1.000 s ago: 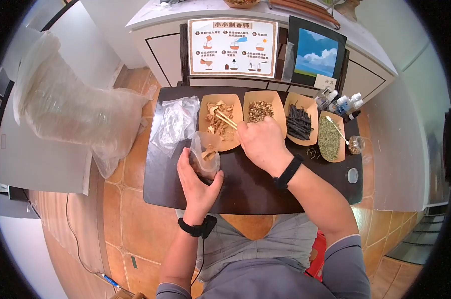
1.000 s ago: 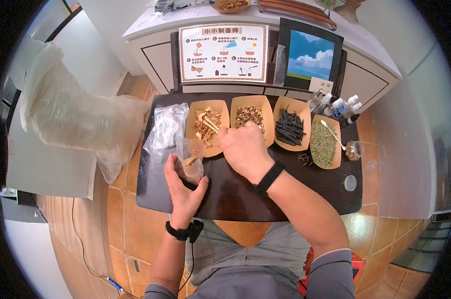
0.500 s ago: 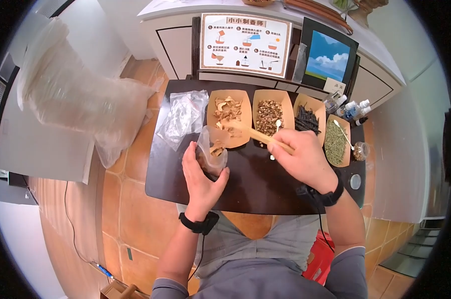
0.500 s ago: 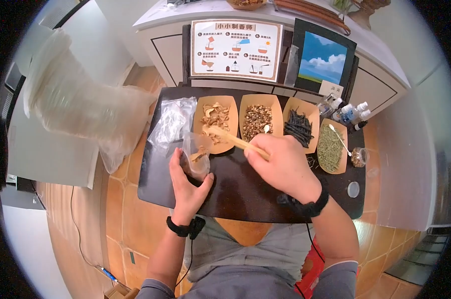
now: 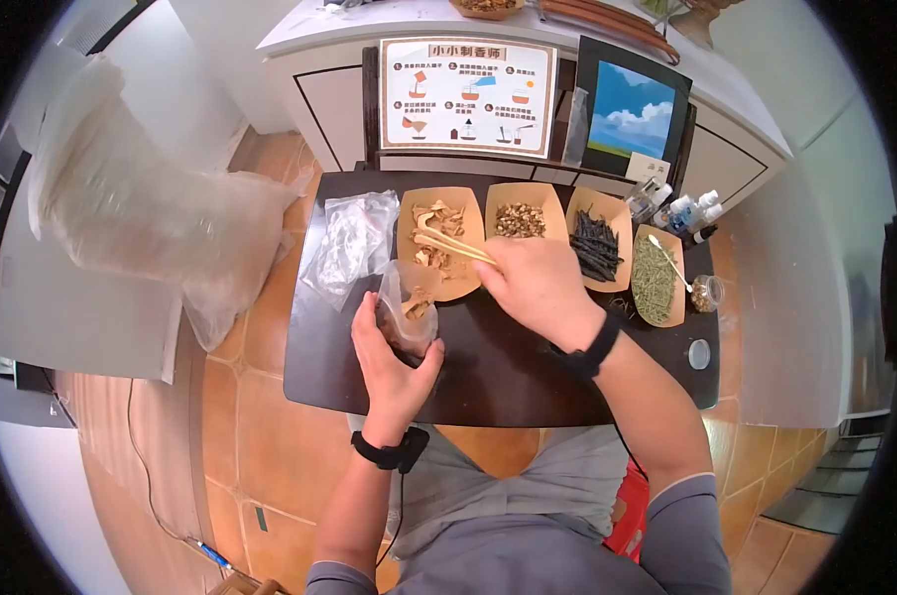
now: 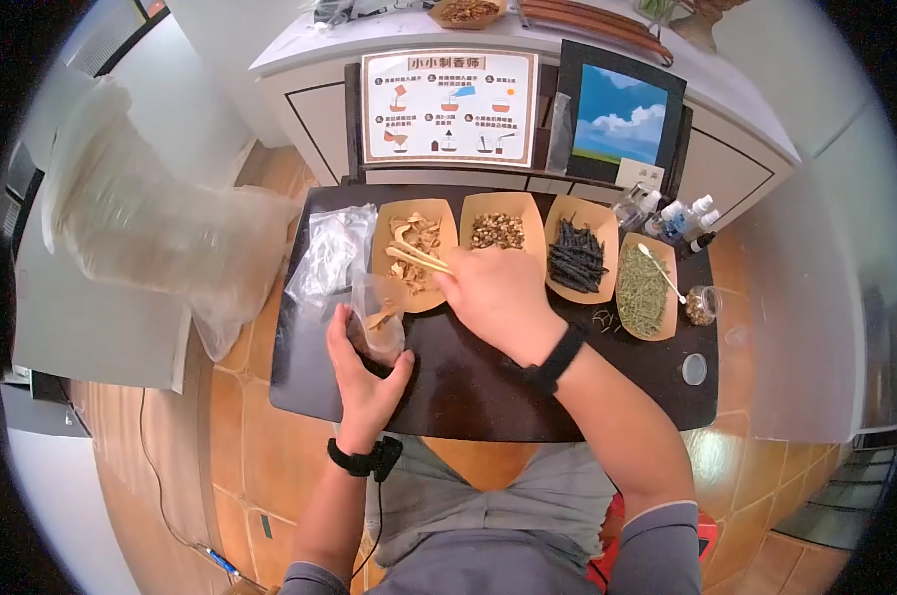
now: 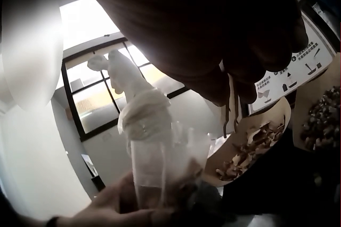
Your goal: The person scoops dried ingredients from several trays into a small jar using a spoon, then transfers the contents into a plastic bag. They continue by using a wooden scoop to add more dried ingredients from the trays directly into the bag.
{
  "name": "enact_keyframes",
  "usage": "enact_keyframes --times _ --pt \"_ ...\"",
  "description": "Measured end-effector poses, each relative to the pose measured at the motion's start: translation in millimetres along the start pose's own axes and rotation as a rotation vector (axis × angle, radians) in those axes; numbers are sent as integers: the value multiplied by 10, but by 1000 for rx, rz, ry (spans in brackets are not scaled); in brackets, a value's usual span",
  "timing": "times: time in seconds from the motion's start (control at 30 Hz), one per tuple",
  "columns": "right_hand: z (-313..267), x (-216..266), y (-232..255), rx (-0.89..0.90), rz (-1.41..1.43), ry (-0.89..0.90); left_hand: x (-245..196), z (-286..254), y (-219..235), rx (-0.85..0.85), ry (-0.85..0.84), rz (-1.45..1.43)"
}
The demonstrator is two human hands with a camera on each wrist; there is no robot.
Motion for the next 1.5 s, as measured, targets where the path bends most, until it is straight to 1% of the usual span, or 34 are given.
enact_keyframes --times 0.03,0.07,0.1,0.17,0.2,0.27,0.37,0.5,0.6,0.67,0.8,0.9,1.0,1.13,1.2,1.23,1.3,1.33,1.37,1.47,1.5 --pt "33 68 -55 2 -24 43 15 -4 8 9 12 17" --pt "58 136 -86 12 -118 79 20 -6 18 6 14 21" --pt "74 164 -127 13 -116 82 22 -8 12 11 16 21" --pt "80 221 -229 16 -190 159 33 -3 1 15 19 17" --pt "88 211 -259 17 -192 159 27 0 3 0 1 21" --pt "88 251 -282 -33 -293 239 25 0 2 -14 -15 23" --pt "93 299 -254 -42 -350 259 29 0 6 -15 -19 30" --pt "106 245 -303 -46 -347 263 18 1 4 0 -7 35" --pt "122 186 -318 -44 -302 262 13 6 12 16 11 31" --pt "114 127 -327 -8 -229 244 5 3 4 18 11 31" --pt "68 94 -244 -27 -168 243 3 0 3 18 4 36" --pt "31 -32 -181 -40 -103 193 5 2 8 16 0 40" --pt "0 -169 -39 -68 32 68 8 -7 2 18 -2 40" --pt "-75 -191 45 -78 11 46 21 -8 -8 5 -5 28" --pt "-127 -114 -1 -14 -97 59 30 -8 -16 4 -8 29" --pt "-147 -86 -22 -16 -97 58 29 -9 -17 2 -10 31" --pt "-181 49 -52 -64 -118 140 19 -9 -15 8 -8 31" --pt "-199 131 -47 -90 -184 181 17 -9 -14 12 -4 32" --pt "-199 156 -74 -93 -184 179 15 -9 -15 14 -6 32" --pt "-188 223 -160 -50 -329 190 20 -7 -19 12 -4 33" --pt "-186 227 -165 -51 -329 189 19 -7 -16 11 -3 34"
Point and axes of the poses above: each hand's wrist, its own z-axis towards the middle knuckle, its own y-axis out of the back of the hand, x = y × z, the point moved 7 cm from there along z, towards the middle knuckle, and after that the axes turned 1 degree about z, right-handed, at the moved point
